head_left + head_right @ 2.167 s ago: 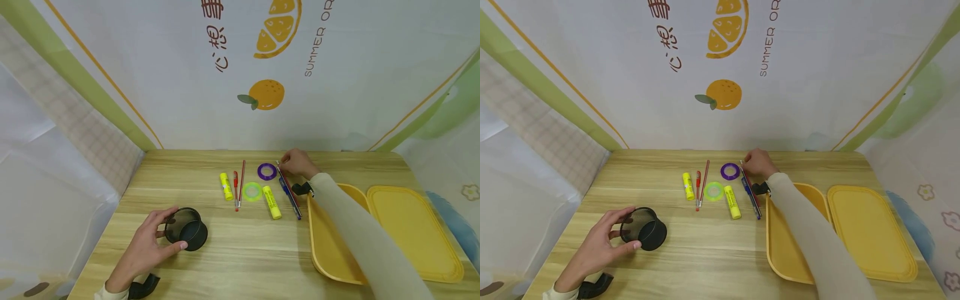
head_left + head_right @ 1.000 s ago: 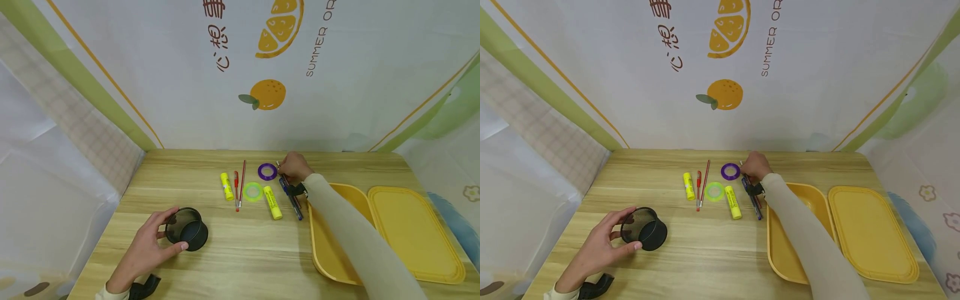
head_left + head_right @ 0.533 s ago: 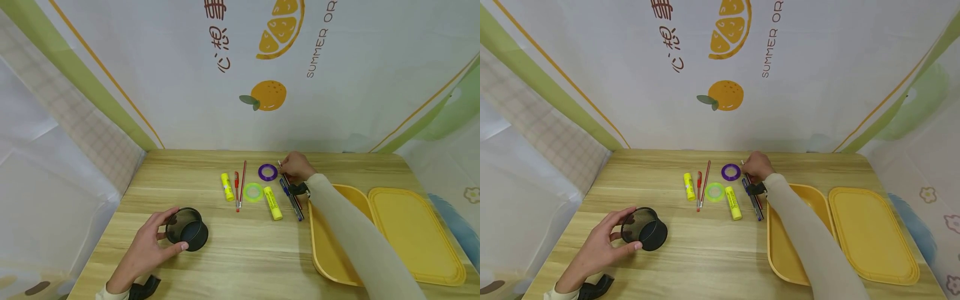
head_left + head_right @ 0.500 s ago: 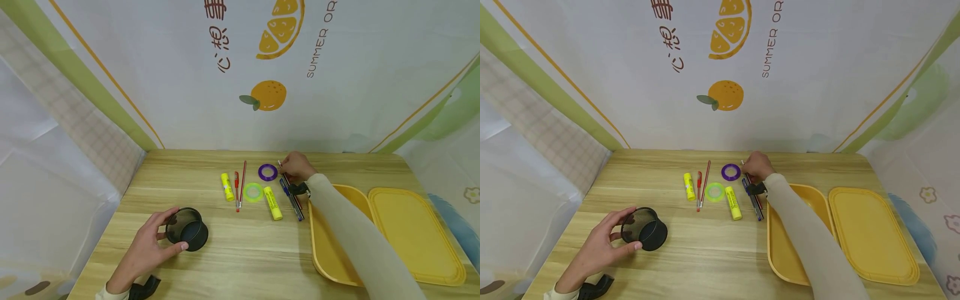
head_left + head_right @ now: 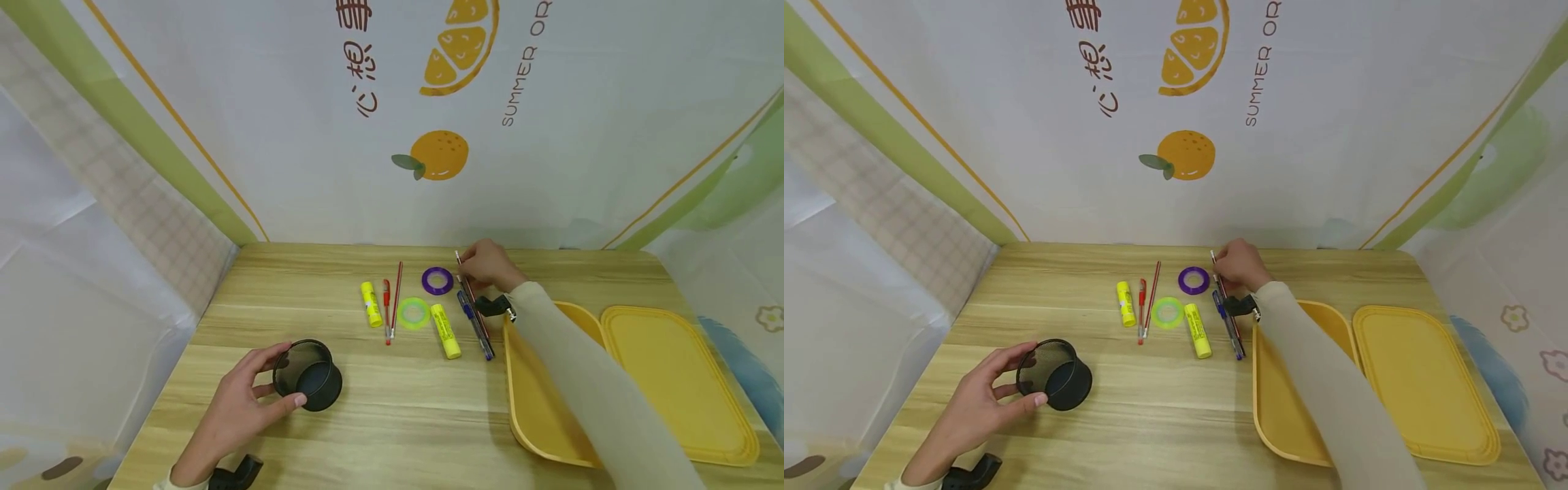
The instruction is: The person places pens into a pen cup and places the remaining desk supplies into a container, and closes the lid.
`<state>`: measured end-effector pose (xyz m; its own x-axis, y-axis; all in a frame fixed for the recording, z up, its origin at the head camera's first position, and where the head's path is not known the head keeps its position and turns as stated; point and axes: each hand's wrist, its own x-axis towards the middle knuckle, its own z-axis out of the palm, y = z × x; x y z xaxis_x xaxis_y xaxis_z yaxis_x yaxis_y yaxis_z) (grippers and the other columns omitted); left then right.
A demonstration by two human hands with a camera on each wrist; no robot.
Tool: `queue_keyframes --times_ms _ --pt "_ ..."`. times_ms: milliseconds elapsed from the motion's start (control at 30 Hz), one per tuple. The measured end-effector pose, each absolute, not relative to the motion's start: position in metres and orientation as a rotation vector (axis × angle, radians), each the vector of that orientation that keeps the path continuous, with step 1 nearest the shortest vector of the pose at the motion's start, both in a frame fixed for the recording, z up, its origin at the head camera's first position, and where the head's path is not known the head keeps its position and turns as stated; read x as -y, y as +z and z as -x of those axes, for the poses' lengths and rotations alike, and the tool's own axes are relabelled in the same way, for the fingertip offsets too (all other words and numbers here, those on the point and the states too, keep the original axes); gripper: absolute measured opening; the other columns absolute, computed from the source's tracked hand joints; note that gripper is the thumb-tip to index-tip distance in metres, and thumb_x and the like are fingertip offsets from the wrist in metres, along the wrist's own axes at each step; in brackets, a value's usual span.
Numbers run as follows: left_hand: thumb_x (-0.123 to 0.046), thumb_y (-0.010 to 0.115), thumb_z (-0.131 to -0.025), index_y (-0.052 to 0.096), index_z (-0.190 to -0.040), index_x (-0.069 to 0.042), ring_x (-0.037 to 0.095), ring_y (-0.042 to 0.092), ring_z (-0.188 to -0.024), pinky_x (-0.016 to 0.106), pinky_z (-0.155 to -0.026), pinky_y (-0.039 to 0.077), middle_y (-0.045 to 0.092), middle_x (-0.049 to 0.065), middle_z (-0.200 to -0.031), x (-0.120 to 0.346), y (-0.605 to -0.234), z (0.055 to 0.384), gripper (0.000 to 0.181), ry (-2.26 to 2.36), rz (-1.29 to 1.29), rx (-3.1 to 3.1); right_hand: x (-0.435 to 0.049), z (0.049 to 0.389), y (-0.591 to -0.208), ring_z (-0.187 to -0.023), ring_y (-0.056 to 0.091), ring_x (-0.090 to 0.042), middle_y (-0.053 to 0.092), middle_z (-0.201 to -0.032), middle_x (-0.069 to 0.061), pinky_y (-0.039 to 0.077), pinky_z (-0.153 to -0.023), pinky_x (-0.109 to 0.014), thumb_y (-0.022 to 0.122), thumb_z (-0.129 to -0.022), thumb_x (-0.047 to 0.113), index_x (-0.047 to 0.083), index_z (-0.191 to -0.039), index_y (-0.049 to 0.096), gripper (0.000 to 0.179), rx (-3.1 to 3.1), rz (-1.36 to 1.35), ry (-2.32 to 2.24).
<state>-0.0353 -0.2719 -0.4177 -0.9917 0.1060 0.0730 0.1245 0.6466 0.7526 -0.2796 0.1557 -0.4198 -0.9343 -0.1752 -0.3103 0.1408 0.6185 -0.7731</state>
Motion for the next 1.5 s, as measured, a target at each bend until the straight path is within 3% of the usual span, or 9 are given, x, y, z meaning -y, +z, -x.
queue_keyframes --times_ms 100,233,367,600,1133,1500 --pt "-0.032 0.095 -0.08 0.058 -0.149 -0.022 0.021 0.063 -0.124 0.025 -0.085 0.063 0.064 0.008 -0.137 0.272 -0.417 0.036 0.078 -1.322 0.184 2.822 -0.154 0.277 -0.413 -0.085 0.076 -0.028 0.074 -0.113 -0.028 0.067 -0.07 -0.037 0.063 -0.1 0.01 -0.007 -0.127 0.068 0.032 -2.486 0.05 -1.283" --pt "-0.033 0.096 -0.08 0.059 -0.148 -0.022 0.012 0.063 -0.123 0.024 -0.085 0.062 0.065 0.008 -0.139 0.273 -0.417 0.036 0.078 -1.343 0.163 2.819 -0.15 0.273 -0.403 -0.082 0.075 -0.024 0.074 -0.109 -0.024 0.067 -0.077 -0.044 0.063 -0.101 0.011 -0.004 -0.127 0.066 0.031 -2.475 0.065 -1.36" --pt "-0.032 0.096 -0.079 0.06 -0.147 -0.02 0.015 0.065 -0.12 0.023 -0.084 0.062 0.066 0.008 -0.136 0.272 -0.417 0.036 0.078 -1.328 0.154 2.818 -0.145 0.27 -0.394 -0.077 0.075 -0.023 0.075 -0.104 -0.018 0.066 -0.08 -0.047 0.063 -0.101 0.012 -0.001 -0.125 0.065 0.028 -2.463 0.081 -1.417" --pt "-0.032 0.097 -0.078 0.061 -0.146 -0.02 0.021 0.066 -0.116 0.023 -0.083 0.063 0.067 0.008 -0.131 0.272 -0.417 0.037 0.078 -1.327 0.145 2.815 -0.139 0.262 -0.385 -0.081 0.076 -0.026 0.074 -0.105 -0.018 0.067 -0.07 -0.036 0.064 -0.104 0.014 0.002 -0.126 0.064 0.026 -2.463 0.139 -1.475" --pt "-0.032 0.097 -0.078 0.06 -0.147 -0.018 0.012 0.065 -0.115 0.022 -0.083 0.062 0.067 0.009 -0.132 0.272 -0.417 0.036 0.08 -1.343 0.119 2.821 -0.115 0.233 -0.36 -0.094 0.074 -0.025 0.068 -0.117 -0.022 0.066 -0.08 -0.037 0.068 -0.105 0.014 -0.002 -0.127 0.064 0.028 -2.235 0.248 -1.787" --pt "-0.032 0.096 -0.079 0.059 -0.148 -0.015 0.012 0.066 -0.117 0.024 -0.084 0.063 0.067 0.01 -0.135 0.271 -0.417 0.035 0.08 -1.358 0.098 2.82 -0.087 0.209 -0.349 -0.086 0.074 -0.021 0.071 -0.103 -0.013 0.067 -0.076 -0.04 0.068 -0.104 0.008 -0.002 -0.12 0.062 0.019 -2.105 0.361 -1.931"
